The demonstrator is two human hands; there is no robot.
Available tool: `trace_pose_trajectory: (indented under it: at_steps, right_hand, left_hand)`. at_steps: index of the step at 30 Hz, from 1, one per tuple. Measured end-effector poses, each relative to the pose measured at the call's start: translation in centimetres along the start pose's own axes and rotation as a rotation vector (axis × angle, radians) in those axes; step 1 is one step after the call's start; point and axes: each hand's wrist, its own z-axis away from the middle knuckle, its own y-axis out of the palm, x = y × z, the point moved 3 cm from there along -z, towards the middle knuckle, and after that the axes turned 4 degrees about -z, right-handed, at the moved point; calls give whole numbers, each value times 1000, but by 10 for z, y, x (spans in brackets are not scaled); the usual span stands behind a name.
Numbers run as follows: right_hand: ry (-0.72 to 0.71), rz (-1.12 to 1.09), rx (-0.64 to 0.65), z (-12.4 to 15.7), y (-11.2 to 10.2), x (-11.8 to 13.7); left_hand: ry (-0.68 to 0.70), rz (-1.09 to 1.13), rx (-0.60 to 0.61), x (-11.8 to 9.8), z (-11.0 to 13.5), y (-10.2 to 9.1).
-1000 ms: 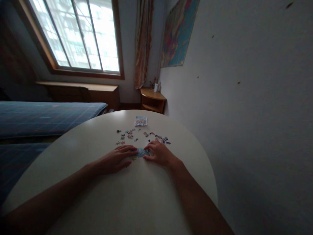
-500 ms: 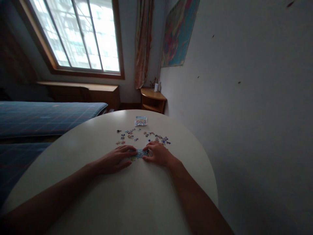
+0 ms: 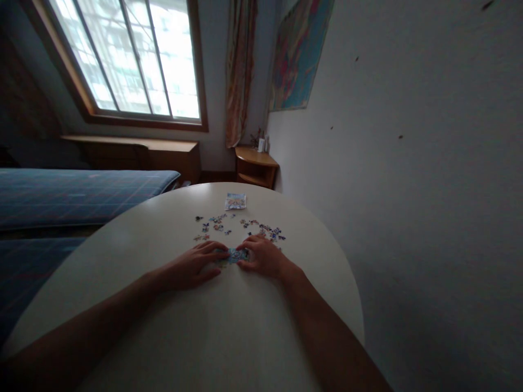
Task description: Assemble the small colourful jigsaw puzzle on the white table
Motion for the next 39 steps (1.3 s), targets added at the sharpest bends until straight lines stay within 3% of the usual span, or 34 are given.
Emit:
trace_pose_trajectory:
  at_steps: [10,39]
  right_hand:
    - [-63,-30,-6,0,1,4]
    - [-42,-25,10,0,1,5]
  left_hand:
    - [-7,-15,-16,-2,-1,1]
    - [-9,-6,9,-2,-2,0]
